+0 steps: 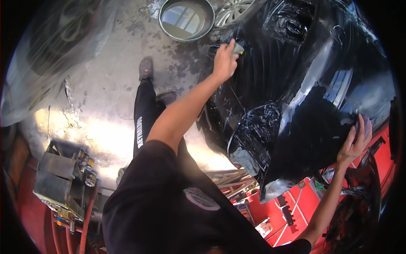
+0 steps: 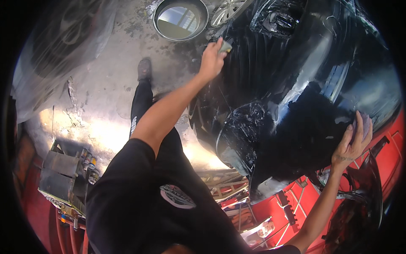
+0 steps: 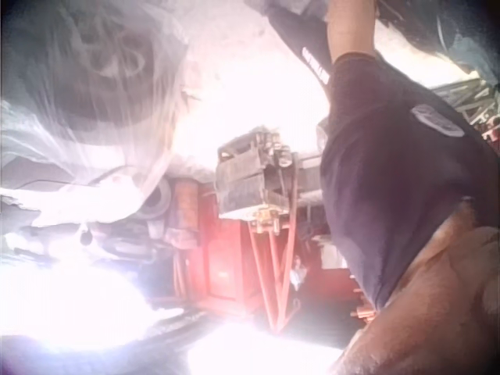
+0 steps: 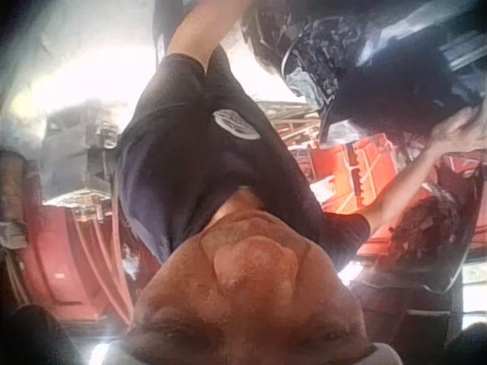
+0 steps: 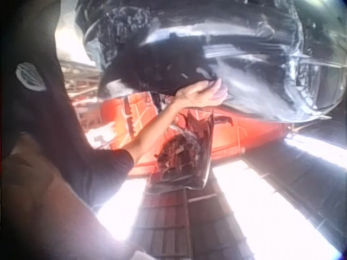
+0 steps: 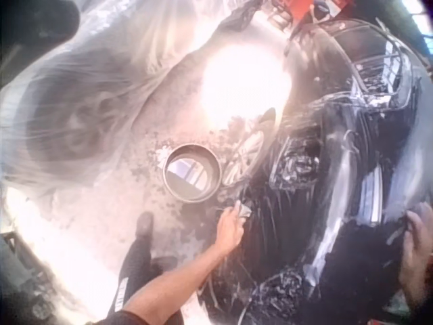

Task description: The person applies a white compound to the hood of a black car using a yellow sponge, rubbing it in circular motions. They periodically dip the sponge into a metal bucket of liquid and wipe the surface with a purple cloth.

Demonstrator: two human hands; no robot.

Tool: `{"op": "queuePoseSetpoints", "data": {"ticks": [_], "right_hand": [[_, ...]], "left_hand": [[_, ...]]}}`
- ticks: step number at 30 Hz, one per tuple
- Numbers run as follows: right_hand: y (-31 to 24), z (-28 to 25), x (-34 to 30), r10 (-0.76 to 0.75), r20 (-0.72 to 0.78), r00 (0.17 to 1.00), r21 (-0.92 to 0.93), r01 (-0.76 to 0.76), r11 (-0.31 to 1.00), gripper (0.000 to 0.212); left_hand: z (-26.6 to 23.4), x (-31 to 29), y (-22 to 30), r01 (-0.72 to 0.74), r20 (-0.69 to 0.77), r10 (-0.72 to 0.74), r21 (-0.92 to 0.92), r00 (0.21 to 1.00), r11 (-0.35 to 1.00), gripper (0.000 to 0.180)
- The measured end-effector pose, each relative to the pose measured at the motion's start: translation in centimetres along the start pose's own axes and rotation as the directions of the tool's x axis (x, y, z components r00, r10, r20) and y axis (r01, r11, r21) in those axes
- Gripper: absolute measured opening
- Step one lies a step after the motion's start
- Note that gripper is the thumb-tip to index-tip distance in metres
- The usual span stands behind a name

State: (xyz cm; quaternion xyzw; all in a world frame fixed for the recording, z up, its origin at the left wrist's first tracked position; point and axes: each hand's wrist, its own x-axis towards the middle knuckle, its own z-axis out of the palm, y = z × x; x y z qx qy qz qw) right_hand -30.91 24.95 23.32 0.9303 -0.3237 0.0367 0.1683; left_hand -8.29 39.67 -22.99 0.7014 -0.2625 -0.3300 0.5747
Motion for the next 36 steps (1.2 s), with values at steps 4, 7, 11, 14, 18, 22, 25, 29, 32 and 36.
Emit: {"op": "queuePoseSetpoints", "data": {"ticks": [4,7,11,14,18,22,25,29,32,36], "right_hand": [[-0.4,-0.3,-0.1,0.016,0.011,1.0,0.003,-0.016,1.0,0.039],[0.0,-0.8,-0.8,0.02,0.041,0.999,-0.075,-0.017,0.997,0.038],[0.4,-0.7,-0.9,0.01,0.032,0.999,-0.035,-0.009,0.999,0.038],[0.2,-0.1,0.1,-0.016,0.025,1.0,-0.01,0.016,1.0,0.038],[0.2,-0.2,-0.2,-0.016,0.027,1.0,-0.026,0.016,1.0,0.038],[-0.1,-0.9,-0.8,0.019,0.045,0.999,-0.098,-0.014,0.995,0.038],[-0.2,-1.0,-0.4,0.028,0.043,0.999,-0.057,-0.026,0.998,0.038],[-0.1,0.0,0.4,-0.004,0.005,1.0,-0.005,0.004,1.0,0.039],[-0.3,-0.4,-0.1,0.011,0.002,1.0,-0.031,-0.011,0.999,0.039],[-0.2,-0.9,-0.8,0.025,0.01,1.0,-0.059,-0.024,0.998,0.038]], "left_hand": [[-0.2,0.0,-0.4,0.022,0.055,-0.023,0.02,0.998,1.0,0.062],[-2.2,-10.8,0.3,0.0,0.078,0.003,-0.034,0.997,0.999,0.068],[-1.6,-8.6,-0.3,-0.005,0.057,0.005,-0.009,0.998,1.0,0.066],[0.2,2.3,-2.6,-0.068,-0.025,0.069,0.045,0.997,0.997,0.059],[-0.4,-1.5,-0.9,0.036,0.076,-0.037,0.005,0.996,0.999,0.06],[-3.2,-13.1,1.8,0.089,0.146,-0.084,-0.032,0.986,0.995,0.069],[-0.8,-6.1,0.6,-0.033,0.042,0.032,0.019,0.999,0.999,0.063],[1.0,6.0,-0.7,-0.032,0.022,0.03,0.107,0.999,0.994,0.057],[1.0,0.8,1.1,-0.03,0.05,0.028,0.035,0.998,0.999,0.058],[-3.1,-13.0,5.6,0.029,0.167,-0.018,-0.064,0.986,0.998,0.071]]}}
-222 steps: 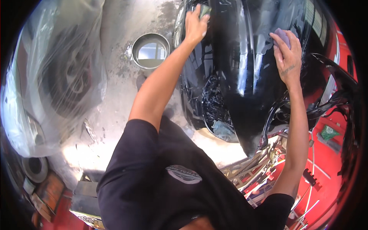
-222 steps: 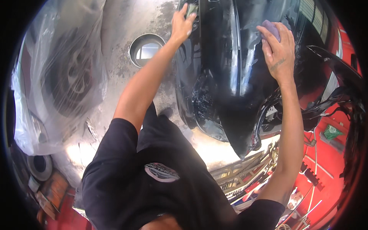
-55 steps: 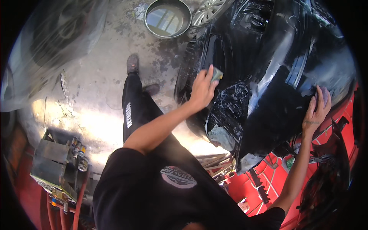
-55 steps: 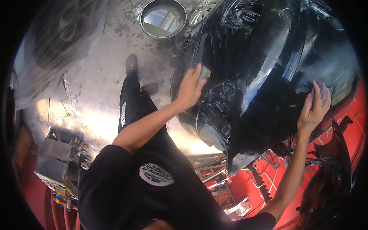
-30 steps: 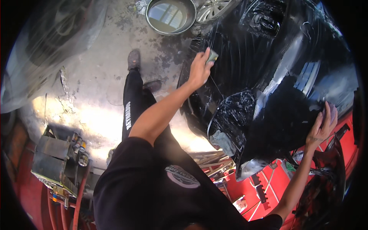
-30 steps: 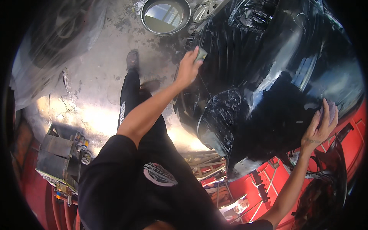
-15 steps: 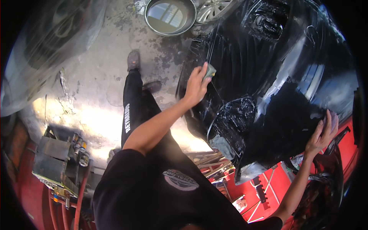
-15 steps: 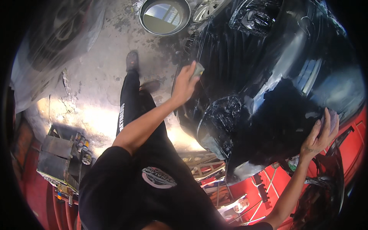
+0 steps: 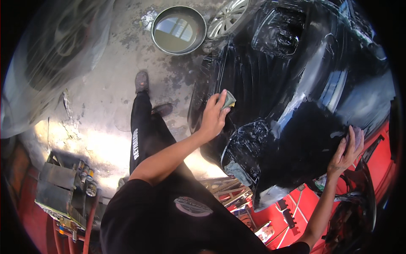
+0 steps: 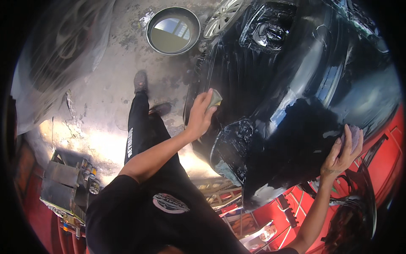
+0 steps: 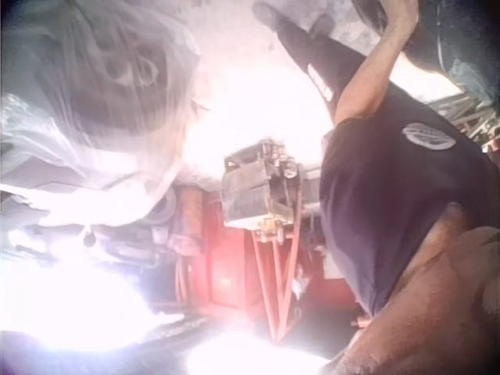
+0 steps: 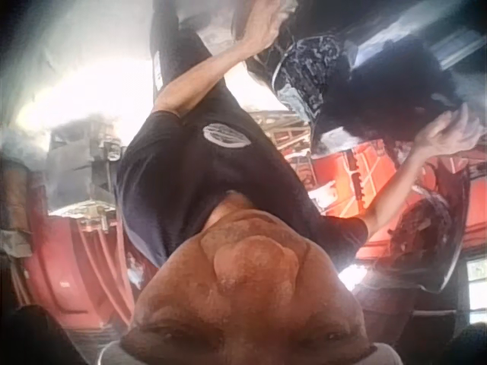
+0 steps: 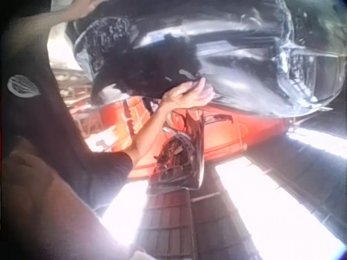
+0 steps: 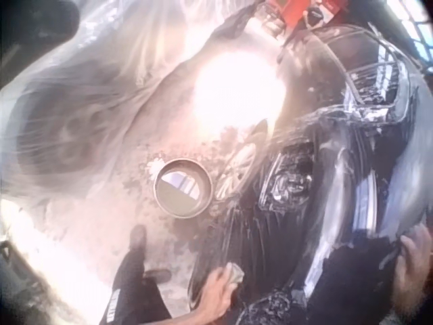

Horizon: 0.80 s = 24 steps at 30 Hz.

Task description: The person applies a white compound to the hood of a black car using a yellow sponge, rubbing it in circular motions. They periodically dip the sponge into a metal bucket of liquid and wipe the surface with a purple cloth.

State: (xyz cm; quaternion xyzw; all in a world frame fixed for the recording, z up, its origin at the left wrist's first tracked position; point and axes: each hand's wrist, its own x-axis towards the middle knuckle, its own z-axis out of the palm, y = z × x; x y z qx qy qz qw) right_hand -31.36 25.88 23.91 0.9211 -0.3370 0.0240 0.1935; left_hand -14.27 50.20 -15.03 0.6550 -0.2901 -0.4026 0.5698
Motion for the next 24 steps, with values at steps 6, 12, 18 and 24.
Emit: {"op": "queuePoseSetpoints", "data": {"ticks": [6,12,18,24], "right_hand": [[-0.5,0.6,1.1,-0.008,-0.007,1.0,0.031,0.008,0.999,0.038],[0.1,0.1,0.1,-0.002,0.003,1.0,0.017,0.002,1.0,0.038],[-0.4,-0.1,0.5,0.01,0.0,1.0,-0.004,-0.01,1.0,0.039],[-0.6,0.3,0.9,0.045,-0.004,0.999,0.049,-0.045,0.998,0.04]], "left_hand": [[1.6,21.5,-4.4,-0.113,-0.184,0.134,0.121,0.974,0.986,0.062],[1.7,7.4,0.9,-0.082,-0.042,0.081,-0.019,0.996,0.996,0.069],[2.5,13.8,1.5,-0.205,-0.133,0.21,0.05,0.969,0.978,0.066],[2.8,15.4,2.8,-0.184,-0.133,0.19,0.056,0.973,0.981,0.061]]}}
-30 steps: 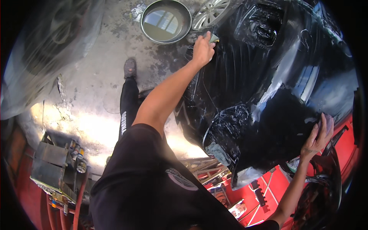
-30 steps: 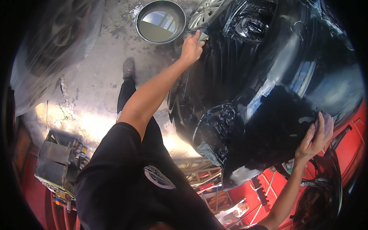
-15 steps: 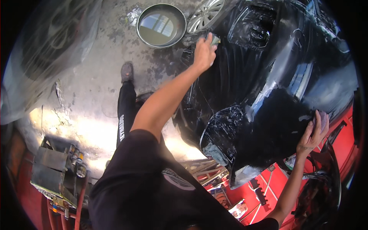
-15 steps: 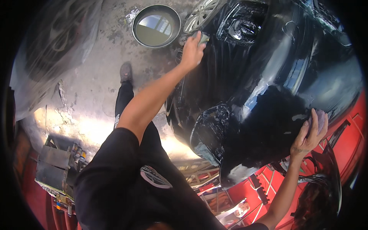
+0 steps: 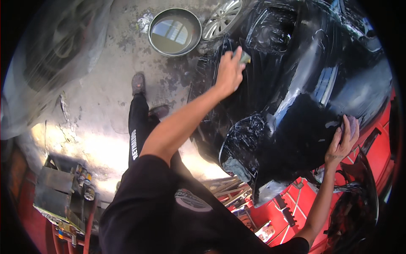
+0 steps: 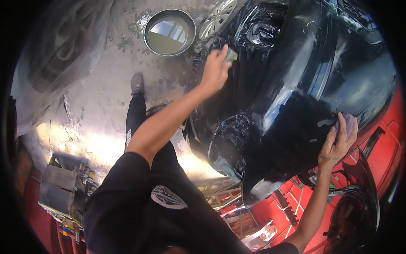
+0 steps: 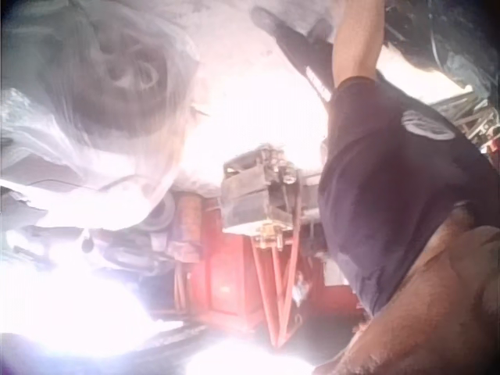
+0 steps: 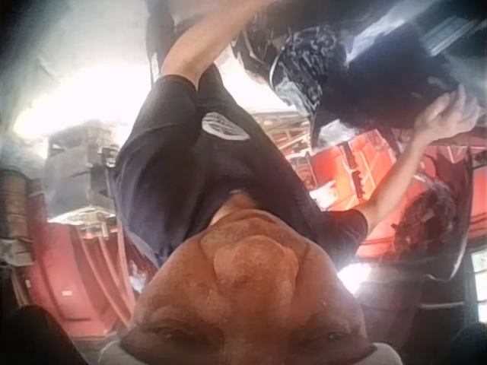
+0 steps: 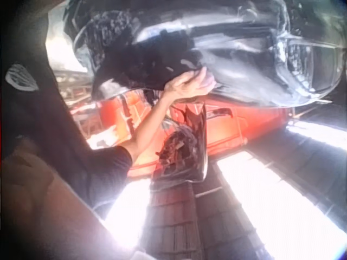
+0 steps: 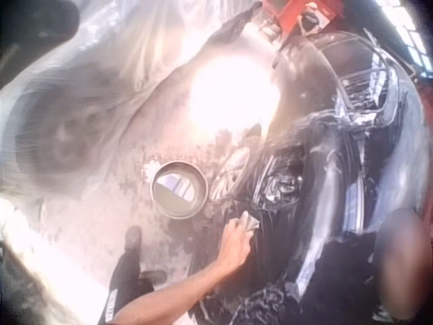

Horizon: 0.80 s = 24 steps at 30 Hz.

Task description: The person applies a white compound to the hood of a black car using a yellow sponge, rubbing it in circular motions. They periodically dip the sponge into a metal bucket of liquid and wipe the surface with a purple cloth.

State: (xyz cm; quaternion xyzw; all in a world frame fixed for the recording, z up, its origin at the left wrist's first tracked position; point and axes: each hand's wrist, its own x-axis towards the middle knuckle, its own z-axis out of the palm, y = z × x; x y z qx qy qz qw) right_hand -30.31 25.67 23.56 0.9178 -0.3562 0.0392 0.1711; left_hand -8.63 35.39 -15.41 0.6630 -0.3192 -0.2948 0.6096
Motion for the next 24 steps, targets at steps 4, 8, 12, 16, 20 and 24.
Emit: {"op": "queuePoseSetpoints", "data": {"ticks": [4,8,12,16,20,24], "right_hand": [[0.3,-0.4,-0.7,-0.003,0.015,1.0,-0.051,0.004,0.999,0.04],[0.0,-0.1,0.0,-0.026,-0.002,1.0,-0.005,0.026,1.0,0.04],[-0.3,0.0,0.0,-0.018,0.002,1.0,-0.013,0.018,1.0,0.04],[0.4,-0.6,-1.1,-0.018,0.021,1.0,-0.057,0.019,0.998,0.04],[0.0,-0.4,-0.5,-0.008,-0.006,1.0,-0.01,0.008,1.0,0.041],[-0.6,0.3,0.6,-0.014,-0.008,1.0,0.021,0.014,1.0,0.04]], "left_hand": [[-3.1,-11.6,4.9,-0.076,0.111,0.082,-0.06,0.99,0.995,0.077],[-0.4,1.2,2.0,-0.072,0.018,0.072,0.015,0.997,0.997,0.063],[-0.3,1.7,1.7,-0.031,0.029,0.028,0.122,0.999,0.992,0.062],[-3.3,-12.9,5.4,-0.009,0.123,0.014,-0.044,0.992,0.999,0.074],[-0.6,-3.4,2.9,-0.074,0.021,0.075,-0.048,0.997,0.996,0.067],[0.6,3.7,-0.4,-0.054,-0.029,0.055,0.042,0.998,0.998,0.062]]}}
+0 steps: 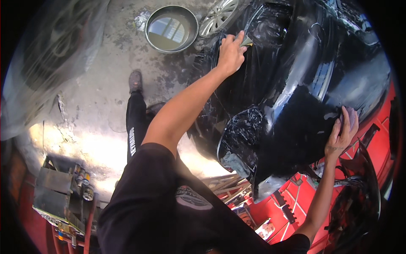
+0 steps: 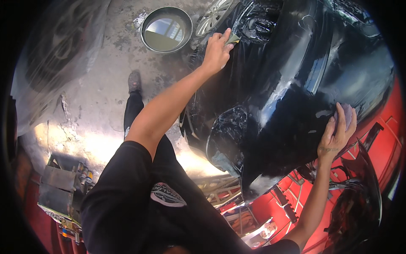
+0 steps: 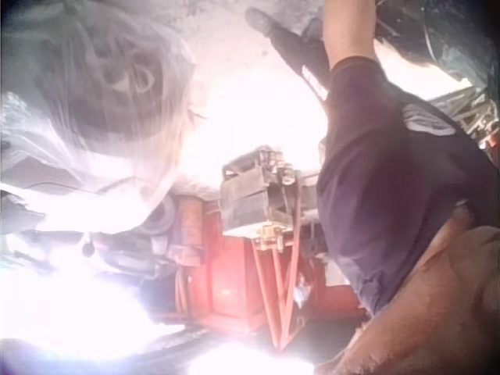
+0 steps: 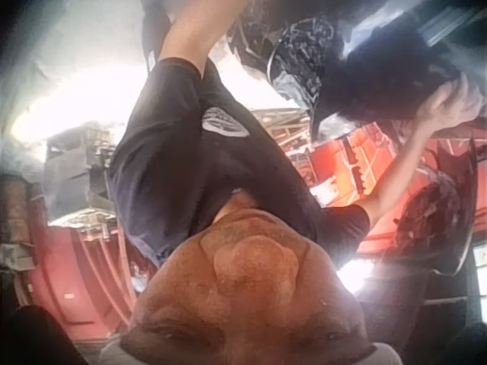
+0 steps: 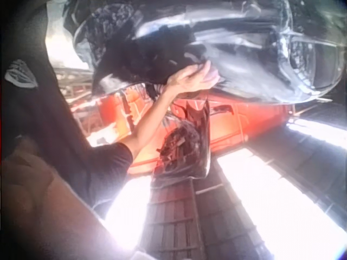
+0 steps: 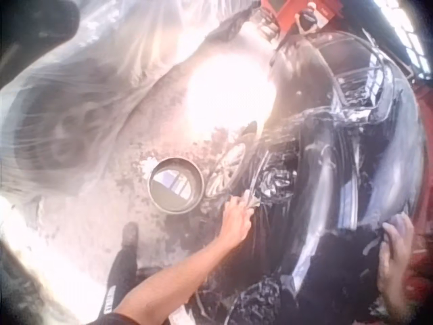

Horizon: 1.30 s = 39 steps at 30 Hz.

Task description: The person applies a white compound to the hood of a black car using a yellow sponge, rubbing it in circular motions. They periodically dip the sponge into a metal bucket of liquid and wipe the surface with a purple cloth.

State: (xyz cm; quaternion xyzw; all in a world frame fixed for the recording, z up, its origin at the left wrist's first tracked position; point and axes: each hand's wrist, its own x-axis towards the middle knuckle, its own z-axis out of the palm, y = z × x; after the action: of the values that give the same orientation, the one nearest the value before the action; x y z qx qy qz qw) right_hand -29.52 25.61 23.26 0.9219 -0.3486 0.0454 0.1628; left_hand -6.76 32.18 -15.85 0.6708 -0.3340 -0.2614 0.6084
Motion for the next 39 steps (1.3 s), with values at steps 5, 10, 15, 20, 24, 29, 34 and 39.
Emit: {"op": "queuePoseSetpoints", "data": {"ticks": [5,10,15,20,24,29,34,39], "right_hand": [[0.4,-0.8,-1.4,0.02,0.011,1.0,-0.027,-0.02,0.999,0.04],[0.7,-0.5,-1.0,-0.017,-0.003,1.0,-0.063,0.016,0.998,0.039],[0.9,0.2,-0.7,-0.013,-0.006,1.0,-0.009,0.013,1.0,0.039],[1.1,-0.7,-1.6,-0.01,0.02,1.0,-0.066,0.011,0.998,0.039],[0.8,-0.4,-0.5,-0.041,0.03,0.999,-0.068,0.043,0.997,0.038],[1.0,-0.5,-0.7,-0.068,0.045,0.997,-0.084,0.071,0.994,0.038],[1.3,-0.2,-1.4,-0.034,0.018,0.999,-0.051,0.035,0.998,0.037],[0.6,-0.9,-0.1,-0.092,0.038,0.995,-0.069,0.095,0.993,0.038]], "left_hand": [[-4.7,-16.9,4.8,0.075,0.141,-0.064,-0.076,0.988,0.994,0.075],[-1.7,-7.6,-0.9,0.094,0.01,-0.094,-0.092,0.996,0.991,0.067],[-1.3,-4.0,-4.5,0.205,0.049,-0.204,-0.031,0.978,0.978,0.063],[-5.1,-18.7,-0.7,0.222,0.131,-0.216,-0.033,0.968,0.975,0.07],[-1.9,-7.8,-8.1,0.173,-0.011,-0.173,-0.05,0.985,0.984,0.064],[-3.4,-11.7,-6.3,0.276,0.097,-0.268,-0.09,0.959,0.957,0.065],[-5.5,-19.7,-3.2,0.214,0.101,-0.215,0.029,0.971,0.976,0.068],[-2.8,-9.0,-7.7,0.252,0.054,-0.25,-0.035,0.967,0.967,0.063]]}}
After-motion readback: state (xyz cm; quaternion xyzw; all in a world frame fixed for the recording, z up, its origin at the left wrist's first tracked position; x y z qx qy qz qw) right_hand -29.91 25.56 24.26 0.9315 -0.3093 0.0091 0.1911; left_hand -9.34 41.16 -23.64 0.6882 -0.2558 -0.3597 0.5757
